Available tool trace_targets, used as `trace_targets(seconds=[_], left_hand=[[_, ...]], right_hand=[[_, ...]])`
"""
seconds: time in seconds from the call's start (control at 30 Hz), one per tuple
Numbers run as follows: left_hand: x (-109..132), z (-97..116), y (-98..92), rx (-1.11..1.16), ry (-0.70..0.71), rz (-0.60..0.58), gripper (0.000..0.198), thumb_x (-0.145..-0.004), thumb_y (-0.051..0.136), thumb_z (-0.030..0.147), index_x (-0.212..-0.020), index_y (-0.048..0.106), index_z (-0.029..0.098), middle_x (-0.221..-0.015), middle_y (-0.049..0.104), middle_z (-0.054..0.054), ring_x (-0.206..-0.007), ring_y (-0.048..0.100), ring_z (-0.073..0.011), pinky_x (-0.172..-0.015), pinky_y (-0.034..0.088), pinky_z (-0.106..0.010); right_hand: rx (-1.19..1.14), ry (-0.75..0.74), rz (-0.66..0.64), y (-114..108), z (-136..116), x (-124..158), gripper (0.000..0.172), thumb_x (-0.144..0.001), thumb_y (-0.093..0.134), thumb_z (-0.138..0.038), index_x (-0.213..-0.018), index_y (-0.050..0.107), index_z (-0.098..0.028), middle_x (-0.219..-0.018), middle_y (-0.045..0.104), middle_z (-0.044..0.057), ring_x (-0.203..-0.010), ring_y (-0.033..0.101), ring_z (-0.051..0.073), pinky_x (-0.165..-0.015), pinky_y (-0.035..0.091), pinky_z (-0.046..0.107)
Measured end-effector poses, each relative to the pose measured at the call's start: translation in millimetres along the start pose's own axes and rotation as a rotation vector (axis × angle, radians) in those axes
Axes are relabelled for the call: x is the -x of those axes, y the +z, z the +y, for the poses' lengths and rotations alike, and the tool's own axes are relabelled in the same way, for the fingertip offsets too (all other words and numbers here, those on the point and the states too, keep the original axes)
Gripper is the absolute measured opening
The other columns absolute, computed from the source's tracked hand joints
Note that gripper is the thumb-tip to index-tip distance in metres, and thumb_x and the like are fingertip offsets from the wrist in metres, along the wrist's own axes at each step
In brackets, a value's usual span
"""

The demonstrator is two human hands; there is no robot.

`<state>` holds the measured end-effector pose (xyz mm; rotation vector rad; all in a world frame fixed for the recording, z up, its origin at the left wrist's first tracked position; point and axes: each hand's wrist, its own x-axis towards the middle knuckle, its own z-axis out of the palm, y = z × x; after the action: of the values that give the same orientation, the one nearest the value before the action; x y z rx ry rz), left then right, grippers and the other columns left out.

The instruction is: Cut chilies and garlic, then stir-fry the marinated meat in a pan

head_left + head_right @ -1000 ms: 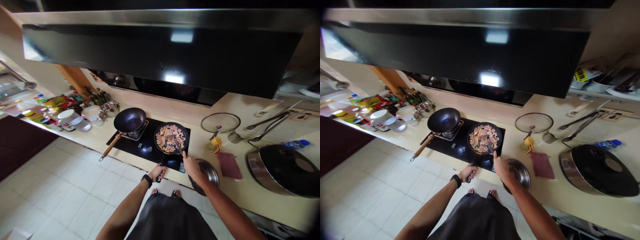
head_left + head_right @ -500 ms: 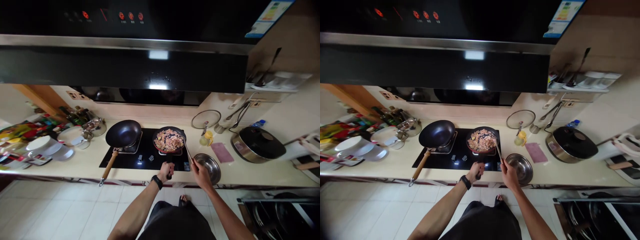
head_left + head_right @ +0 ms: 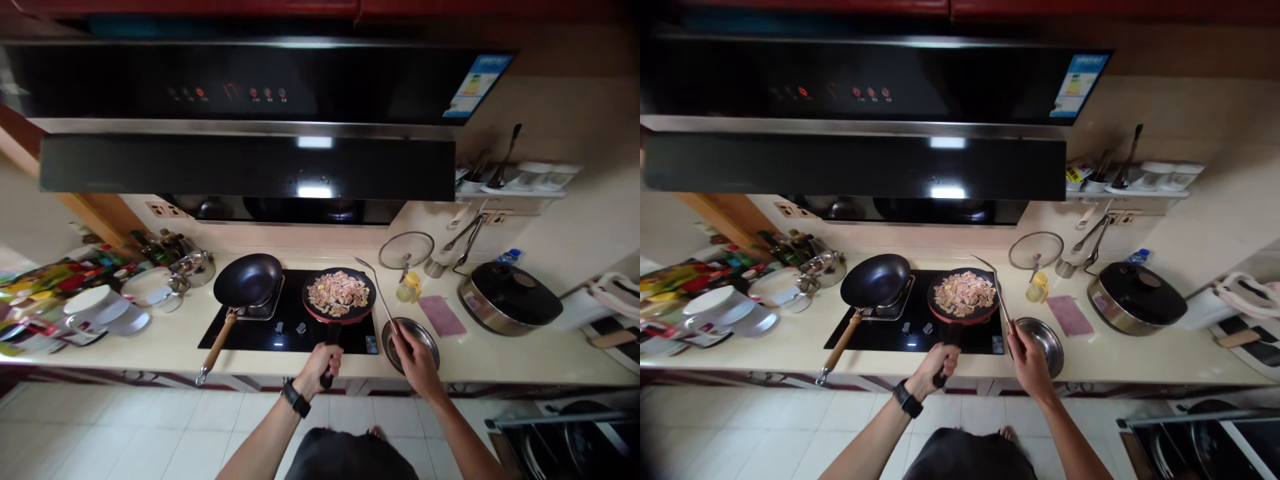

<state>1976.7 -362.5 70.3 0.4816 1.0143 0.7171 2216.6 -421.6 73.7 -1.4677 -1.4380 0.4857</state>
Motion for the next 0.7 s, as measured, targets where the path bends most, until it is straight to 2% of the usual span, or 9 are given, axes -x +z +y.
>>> trace_targets(seconds=[0.13, 0.33, 0.4, 0.5, 0.57, 0.63, 0.7], left_hand=[[-3.2, -0.4, 2.0, -0.022, 0.007, 0.033, 0.03, -0.072, 0.064, 0.005, -0.062, 0.04, 0.019, -0.053, 0.036, 0.01, -0.038, 0.028, 0.0007, -0.037, 0.017, -0.013], [-16.1, 17.8, 19.0, -0.006, 0.014, 0.031, 0.032, -0.071, 0.06, 0.004, -0.058, 0.036, 0.02, -0.048, 0.033, 0.01, -0.037, 0.026, 0.0012, -0.038, 0.017, -0.011], [-16.6, 6.2, 15.6, -0.022, 0.059, 0.027, 0.033, -0.069, 0.062, 0.005, -0.057, 0.035, 0.02, -0.046, 0.033, 0.01, -0.036, 0.026, 0.0008, -0.038, 0.018, -0.012], [-14.7, -33.4, -5.0, -0.145, 0.172, 0.05, 0.026, -0.065, 0.064, 0.014, -0.056, 0.041, 0.021, -0.04, 0.033, 0.009, -0.032, 0.031, -0.0039, -0.034, 0.016, -0.017], [-15.3, -55.4, -16.7, -0.157, 0.126, 0.1, 0.021, -0.061, 0.065, 0.019, -0.059, 0.045, 0.022, -0.041, 0.033, 0.01, -0.03, 0.028, -0.0048, -0.033, 0.015, -0.019], [-15.7, -62.5, -18.4, -0.131, 0.148, 0.119, 0.023, -0.059, 0.066, 0.019, -0.058, 0.043, 0.021, -0.044, 0.033, 0.01, -0.033, 0.028, -0.003, -0.035, 0.016, -0.018], [-15.0, -57.6, -12.4, -0.073, 0.147, 0.103, 0.024, -0.056, 0.067, 0.018, -0.061, 0.044, 0.02, -0.05, 0.037, 0.009, -0.037, 0.029, -0.0013, -0.037, 0.016, -0.016]], right_hand=[[0.008, -0.009, -0.01, -9.6, 10.9, 0.9, 0.056, -0.097, 0.05, -0.055, -0.134, 0.066, -0.016, -0.13, 0.069, 0.015, -0.121, 0.067, 0.028, -0.102, 0.055, 0.038], [-0.017, 0.034, 0.047, -17.5, 21.4, -9.2, 0.062, -0.096, 0.048, -0.061, -0.132, 0.068, -0.015, -0.126, 0.072, 0.016, -0.116, 0.069, 0.029, -0.1, 0.056, 0.039], [-0.037, 0.038, 0.047, -21.3, 25.9, -11.6, 0.062, -0.096, 0.048, -0.061, -0.133, 0.067, -0.015, -0.127, 0.071, 0.016, -0.118, 0.068, 0.029, -0.101, 0.055, 0.038], [-0.038, 0.023, 0.04, -27.8, 40.0, -10.7, 0.06, -0.094, 0.053, -0.06, -0.134, 0.067, -0.017, -0.134, 0.067, 0.015, -0.124, 0.064, 0.029, -0.107, 0.052, 0.04], [-0.031, 0.051, 0.051, -29.7, 49.2, -10.3, 0.06, -0.093, 0.054, -0.06, -0.133, 0.067, -0.018, -0.135, 0.067, 0.015, -0.124, 0.064, 0.029, -0.106, 0.052, 0.04], [-0.039, 0.076, 0.069, -29.7, 53.7, -11.2, 0.062, -0.094, 0.051, -0.061, -0.133, 0.067, -0.016, -0.133, 0.068, 0.017, -0.122, 0.066, 0.03, -0.104, 0.054, 0.04], [-0.057, 0.087, 0.06, -29.1, 54.1, -12.6, 0.064, -0.093, 0.05, -0.063, -0.133, 0.066, -0.015, -0.133, 0.068, 0.017, -0.122, 0.066, 0.03, -0.103, 0.054, 0.04]])
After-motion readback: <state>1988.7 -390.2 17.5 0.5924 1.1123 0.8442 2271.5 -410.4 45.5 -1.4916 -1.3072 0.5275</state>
